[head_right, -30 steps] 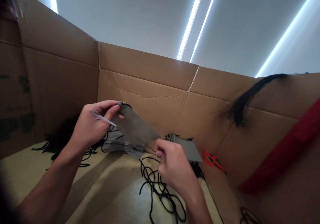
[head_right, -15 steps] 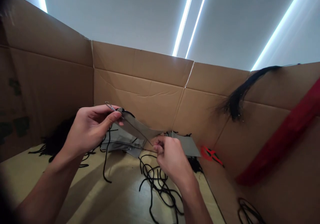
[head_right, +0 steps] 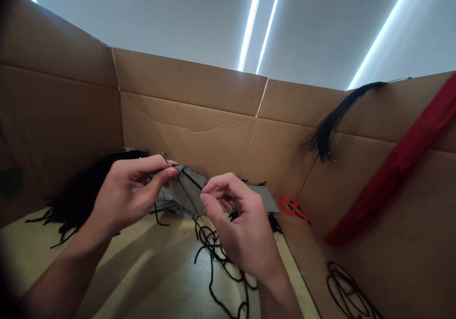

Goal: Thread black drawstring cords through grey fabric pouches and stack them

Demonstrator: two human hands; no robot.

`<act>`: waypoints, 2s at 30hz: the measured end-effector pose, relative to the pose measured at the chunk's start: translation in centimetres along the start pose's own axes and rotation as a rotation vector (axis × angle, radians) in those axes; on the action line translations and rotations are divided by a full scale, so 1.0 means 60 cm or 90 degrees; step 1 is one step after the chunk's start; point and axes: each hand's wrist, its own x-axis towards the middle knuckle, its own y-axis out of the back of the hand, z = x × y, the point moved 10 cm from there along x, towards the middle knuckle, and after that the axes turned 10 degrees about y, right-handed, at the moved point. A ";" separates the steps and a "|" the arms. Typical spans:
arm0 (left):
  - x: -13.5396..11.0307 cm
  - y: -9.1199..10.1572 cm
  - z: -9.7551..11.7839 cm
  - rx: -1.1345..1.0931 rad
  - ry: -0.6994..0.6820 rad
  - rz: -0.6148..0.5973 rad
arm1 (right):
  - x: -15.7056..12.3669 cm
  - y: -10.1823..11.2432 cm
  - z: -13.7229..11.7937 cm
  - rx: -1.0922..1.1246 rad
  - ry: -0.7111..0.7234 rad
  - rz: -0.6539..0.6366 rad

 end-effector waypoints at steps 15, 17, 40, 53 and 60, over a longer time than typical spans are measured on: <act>0.037 0.024 -0.088 0.192 0.028 0.089 | 0.000 0.098 -0.022 0.078 0.162 0.111; 0.043 0.004 -0.106 0.229 0.046 0.057 | -0.001 0.111 -0.032 0.123 0.176 0.172; -0.024 -0.095 0.000 -0.055 -0.002 -0.273 | 0.004 -0.005 -0.050 -0.240 0.198 -0.028; -0.029 -0.111 0.012 -0.015 -0.056 -0.253 | 0.004 0.013 -0.033 -0.217 0.124 0.035; -0.035 -0.122 0.009 -0.024 -0.036 -0.276 | 0.002 0.003 -0.039 -0.188 0.176 0.039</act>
